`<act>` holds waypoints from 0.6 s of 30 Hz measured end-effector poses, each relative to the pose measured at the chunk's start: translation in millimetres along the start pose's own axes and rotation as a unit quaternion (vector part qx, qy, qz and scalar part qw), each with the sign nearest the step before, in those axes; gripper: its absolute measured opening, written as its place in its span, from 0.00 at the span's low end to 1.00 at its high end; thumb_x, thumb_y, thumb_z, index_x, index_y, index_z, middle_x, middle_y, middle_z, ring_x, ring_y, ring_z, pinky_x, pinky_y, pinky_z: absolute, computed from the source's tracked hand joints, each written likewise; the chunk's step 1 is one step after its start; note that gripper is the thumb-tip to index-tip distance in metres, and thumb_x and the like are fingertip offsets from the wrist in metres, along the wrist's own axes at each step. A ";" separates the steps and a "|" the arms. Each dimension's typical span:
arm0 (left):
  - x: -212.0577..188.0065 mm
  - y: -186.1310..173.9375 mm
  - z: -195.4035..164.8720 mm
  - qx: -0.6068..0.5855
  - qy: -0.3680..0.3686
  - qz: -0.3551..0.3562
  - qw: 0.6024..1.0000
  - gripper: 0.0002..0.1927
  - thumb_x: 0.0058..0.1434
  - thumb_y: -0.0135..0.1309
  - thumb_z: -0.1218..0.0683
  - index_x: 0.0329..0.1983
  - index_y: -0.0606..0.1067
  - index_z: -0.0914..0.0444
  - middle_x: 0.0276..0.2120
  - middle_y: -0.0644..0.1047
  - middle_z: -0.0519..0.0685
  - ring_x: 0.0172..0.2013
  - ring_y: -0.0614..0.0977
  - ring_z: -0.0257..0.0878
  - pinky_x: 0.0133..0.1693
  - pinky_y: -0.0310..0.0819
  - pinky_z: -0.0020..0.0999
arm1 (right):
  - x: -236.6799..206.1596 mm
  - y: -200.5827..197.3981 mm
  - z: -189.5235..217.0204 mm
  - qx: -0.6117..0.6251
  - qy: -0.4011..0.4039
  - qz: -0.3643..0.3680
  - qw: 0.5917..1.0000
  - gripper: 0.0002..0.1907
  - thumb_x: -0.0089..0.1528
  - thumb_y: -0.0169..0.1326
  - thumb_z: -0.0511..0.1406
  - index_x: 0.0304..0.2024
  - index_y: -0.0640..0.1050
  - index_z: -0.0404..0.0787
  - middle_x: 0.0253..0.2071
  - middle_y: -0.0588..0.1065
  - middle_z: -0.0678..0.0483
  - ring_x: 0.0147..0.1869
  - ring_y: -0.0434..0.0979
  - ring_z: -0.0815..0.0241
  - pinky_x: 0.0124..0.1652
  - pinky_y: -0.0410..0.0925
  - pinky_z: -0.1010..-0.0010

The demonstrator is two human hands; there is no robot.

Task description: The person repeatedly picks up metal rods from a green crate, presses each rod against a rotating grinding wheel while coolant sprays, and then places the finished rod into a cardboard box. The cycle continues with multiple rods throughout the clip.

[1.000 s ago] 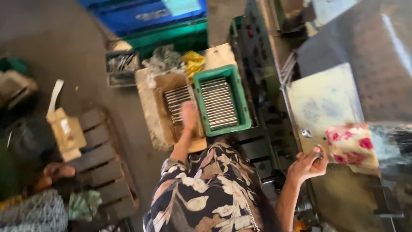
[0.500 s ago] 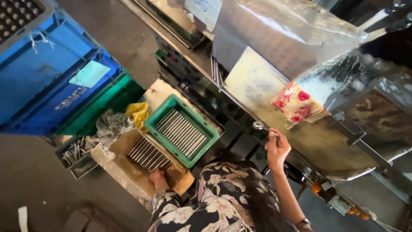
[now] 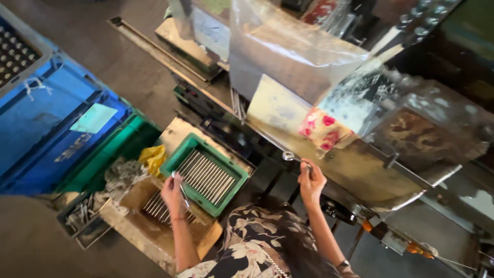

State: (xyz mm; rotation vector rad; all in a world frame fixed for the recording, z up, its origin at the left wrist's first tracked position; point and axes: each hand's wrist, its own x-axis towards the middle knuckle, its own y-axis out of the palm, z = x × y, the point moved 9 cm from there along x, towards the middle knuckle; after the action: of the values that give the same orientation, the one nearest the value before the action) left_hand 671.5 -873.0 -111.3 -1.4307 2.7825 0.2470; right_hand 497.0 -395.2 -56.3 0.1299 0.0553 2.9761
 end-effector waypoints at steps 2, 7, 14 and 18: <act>3.8 64.0 23.3 -0.109 -0.081 0.020 0.991 0.17 0.74 0.48 0.46 0.53 0.77 0.63 0.25 0.71 0.41 0.23 0.71 0.29 0.26 0.69 0.24 | -1.2 -10.4 10.3 0.003 -0.004 -0.005 1.000 0.11 0.67 0.58 0.35 0.49 0.80 0.33 0.26 0.69 0.62 0.24 0.64 0.74 0.24 0.58 0.78; -115.6 302.2 55.3 -0.098 -0.230 0.415 0.875 0.21 0.74 0.39 0.48 0.67 0.68 0.58 0.27 0.67 0.34 0.21 0.63 0.22 0.18 0.54 0.17 | 9.1 -47.9 32.9 0.037 -0.004 -0.027 0.999 0.11 0.69 0.56 0.34 0.50 0.80 0.34 0.24 0.65 0.63 0.23 0.61 0.75 0.24 0.56 0.78; -264.2 450.7 -4.2 -0.179 -0.217 0.630 0.724 0.20 0.74 0.49 0.53 0.66 0.62 0.54 0.27 0.65 0.38 0.21 0.63 0.26 0.21 0.54 0.21 | 12.7 -134.1 69.4 0.049 -0.034 -0.125 0.990 0.10 0.69 0.56 0.33 0.51 0.79 0.35 0.23 0.64 0.65 0.23 0.59 0.76 0.24 0.54 0.79; -309.4 477.9 -5.1 -0.172 -0.338 0.617 0.690 0.19 0.68 0.53 0.52 0.60 0.64 0.50 0.25 0.66 0.40 0.18 0.64 0.27 0.19 0.56 0.21 | 11.1 -171.1 96.9 -0.092 -0.136 -0.147 0.975 0.10 0.72 0.54 0.35 0.52 0.78 0.36 0.25 0.67 0.65 0.26 0.62 0.76 0.25 0.56 0.79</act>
State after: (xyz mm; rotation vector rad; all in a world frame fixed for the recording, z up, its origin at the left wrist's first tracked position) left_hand 466.3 -350.3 -17.2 0.7332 2.4906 1.0261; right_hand 522.1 -221.7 33.5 0.4611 -0.2156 2.6247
